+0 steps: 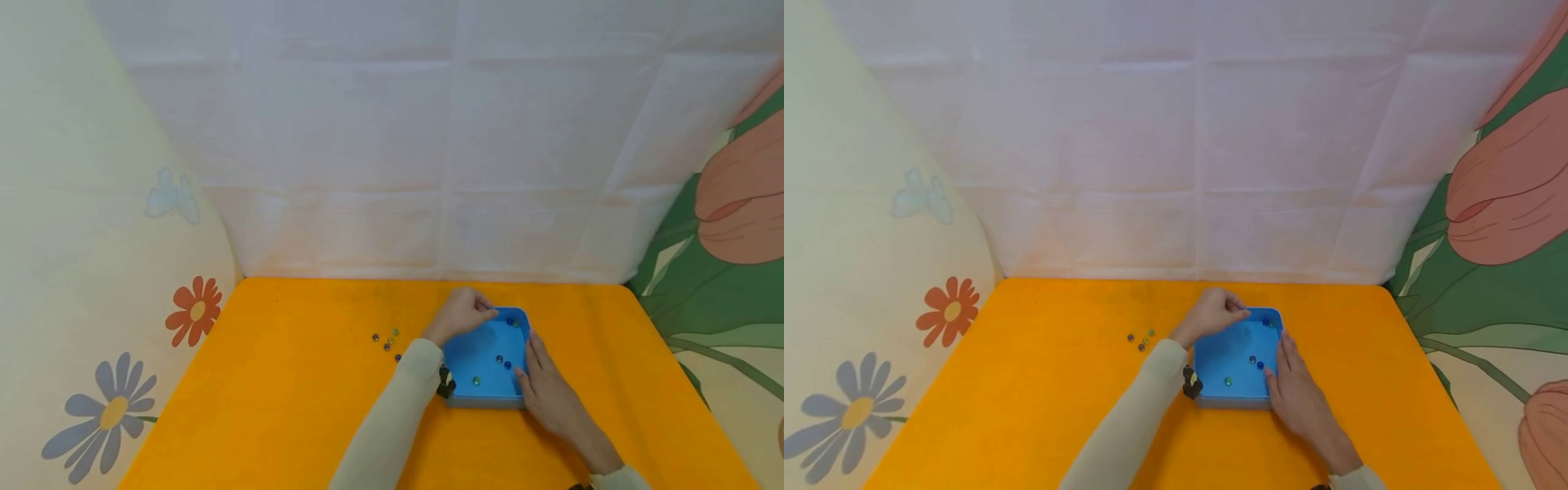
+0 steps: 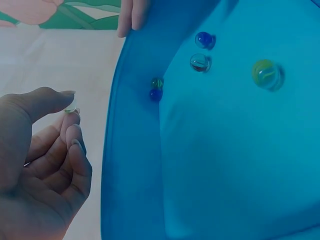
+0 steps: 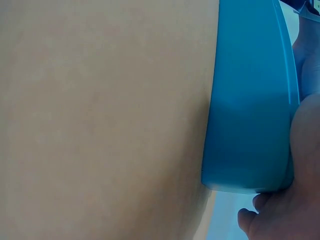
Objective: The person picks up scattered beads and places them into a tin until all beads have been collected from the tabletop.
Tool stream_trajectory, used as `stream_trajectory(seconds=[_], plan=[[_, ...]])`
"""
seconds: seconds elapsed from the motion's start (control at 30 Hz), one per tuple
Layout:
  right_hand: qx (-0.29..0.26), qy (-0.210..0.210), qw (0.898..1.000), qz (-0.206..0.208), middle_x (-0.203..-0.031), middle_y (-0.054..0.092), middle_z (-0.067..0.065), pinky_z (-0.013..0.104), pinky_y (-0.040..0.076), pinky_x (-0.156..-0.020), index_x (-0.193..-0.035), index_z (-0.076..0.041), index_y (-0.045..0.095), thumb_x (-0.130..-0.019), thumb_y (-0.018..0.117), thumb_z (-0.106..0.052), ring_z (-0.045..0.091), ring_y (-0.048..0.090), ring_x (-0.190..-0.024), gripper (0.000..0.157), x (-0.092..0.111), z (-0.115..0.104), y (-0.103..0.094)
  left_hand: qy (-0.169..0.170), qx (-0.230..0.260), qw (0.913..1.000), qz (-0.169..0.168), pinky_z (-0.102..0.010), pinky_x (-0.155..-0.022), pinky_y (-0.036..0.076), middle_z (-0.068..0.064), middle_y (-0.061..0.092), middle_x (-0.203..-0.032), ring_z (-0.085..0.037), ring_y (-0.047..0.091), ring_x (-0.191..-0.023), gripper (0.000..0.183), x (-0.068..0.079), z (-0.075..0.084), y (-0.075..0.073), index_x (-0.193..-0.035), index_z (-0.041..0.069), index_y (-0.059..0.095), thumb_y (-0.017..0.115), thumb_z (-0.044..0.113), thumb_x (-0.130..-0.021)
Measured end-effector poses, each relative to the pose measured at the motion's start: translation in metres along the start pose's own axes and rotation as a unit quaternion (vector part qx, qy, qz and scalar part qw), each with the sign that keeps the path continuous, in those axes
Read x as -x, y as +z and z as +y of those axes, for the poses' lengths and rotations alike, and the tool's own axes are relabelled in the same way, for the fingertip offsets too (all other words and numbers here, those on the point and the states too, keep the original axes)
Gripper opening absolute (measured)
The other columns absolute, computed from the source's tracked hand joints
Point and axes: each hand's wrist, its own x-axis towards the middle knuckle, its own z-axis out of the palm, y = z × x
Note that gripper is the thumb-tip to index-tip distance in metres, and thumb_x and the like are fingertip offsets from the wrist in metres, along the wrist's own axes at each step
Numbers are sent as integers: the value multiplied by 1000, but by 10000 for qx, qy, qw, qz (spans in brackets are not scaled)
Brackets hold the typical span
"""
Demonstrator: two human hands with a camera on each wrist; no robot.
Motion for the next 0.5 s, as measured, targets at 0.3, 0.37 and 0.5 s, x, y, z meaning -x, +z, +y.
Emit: stream_trajectory(seconds=[0.3,0.37,0.5], plan=[[33,-13,10000,37,-177,-1,24,67,22,-125,-164,11,11,-113,43,-35,48,13,-161,75,-1,1,1,-68,6,10000,-36,-20,-73,56,-2,79,-101,-5,67,-81,27,-5,0,8,-113,9,81,71,32,-102],[28,-28,10000,58,-177,0,24,67,22,-125,-163,11,11,-113,43,-35,48,13,-161,75,-1,1,1,-109,34,9999,-60,-20,-73,56,-3,79,-102,-5,67,-81,27,-6,1,10,-113,9,81,71,31,-102],[-4,-104,9998,165,-176,2,25,67,23,-124,-163,12,13,-113,45,-33,49,14,-161,75,1,1,1,-173,103,9997,-100,-20,-72,56,-3,79,-102,-6,67,-81,26,-6,2,11,-113,8,80,71,30,-102]])
